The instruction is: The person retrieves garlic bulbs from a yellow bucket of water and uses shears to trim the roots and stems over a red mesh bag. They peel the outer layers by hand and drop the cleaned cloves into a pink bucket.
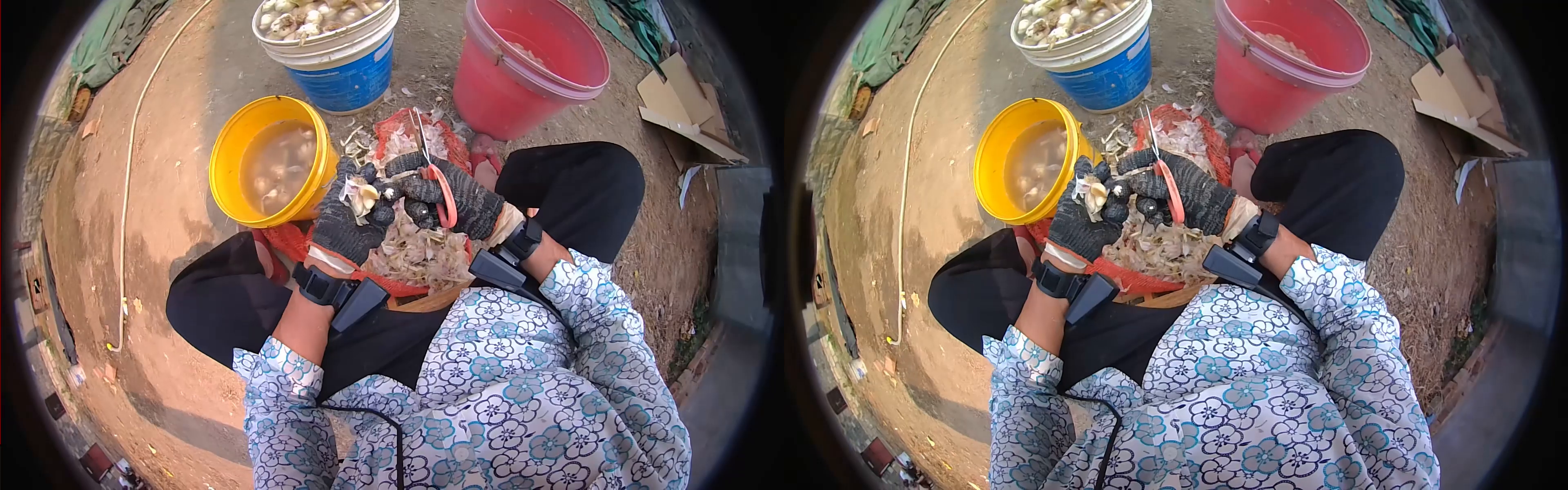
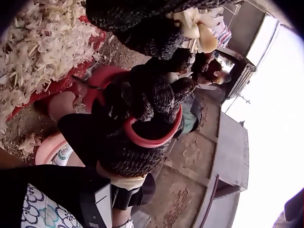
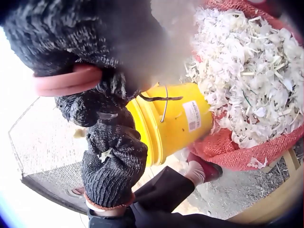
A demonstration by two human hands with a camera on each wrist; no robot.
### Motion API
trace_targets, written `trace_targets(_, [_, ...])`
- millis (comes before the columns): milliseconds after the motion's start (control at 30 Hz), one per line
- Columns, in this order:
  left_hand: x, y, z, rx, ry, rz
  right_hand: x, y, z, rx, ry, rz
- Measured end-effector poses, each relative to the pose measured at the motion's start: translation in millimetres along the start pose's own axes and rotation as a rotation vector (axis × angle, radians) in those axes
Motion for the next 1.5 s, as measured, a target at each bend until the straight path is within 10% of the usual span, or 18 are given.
trace_targets(67, [-10,10,6,-1.243,-0.466,-0.109,2,6,0,0.006,-0.017,0.011])
trace_targets(100, [-10,12,6,-1.319,-0.521,0.028,2,-2,-1,-0.288,0.059,-0.182])
trace_targets(200, [-10,16,-7,-1.128,-0.448,-0.071,8,-25,-8,-0.489,0.092,-0.283])
trace_targets(267, [-9,17,-11,-1.093,-0.389,0.047,17,-13,-4,-1.361,-0.130,-0.130])
trace_targets(433, [-10,18,-13,-0.506,-0.320,-0.203,5,9,-3,-1.699,-0.175,-0.330])
trace_targets(533, [-4,22,-13,-0.185,-0.497,-0.283,6,12,-3,-1.644,-0.308,-0.356])
trace_targets(667, [-11,22,-10,-0.549,-0.349,-0.347,12,-23,-10,-1.432,-0.331,-0.287])
trace_targets(767, [-13,19,-6,-0.551,-0.334,-0.063,7,-16,-13,-0.245,0.144,-0.526])
trace_targets(867, [-9,22,-5,-0.729,-0.525,-0.067,0,-23,-18,-0.158,0.186,-0.305])
trace_targets(900, [-8,23,-7,-0.708,-0.559,-0.126,-1,-7,-7,-0.827,-0.203,0.081])
trace_targets(1133, [-7,20,-6,-0.718,-0.507,-0.034,-7,-10,-11,-0.052,0.088,-0.035])
trace_targets(1500, [-9,18,-11,-0.753,-0.481,-0.055,-18,34,67,-0.309,-0.111,-0.124])
Point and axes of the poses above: each hand's wrist, its own x-axis towards the middle knuckle, its own y-axis out of the palm, z = x × y, the point moved 5 cm from there along x, towards the middle knuckle, and after that the axes turned 5 degrees about -y, right-handed, at the moved point
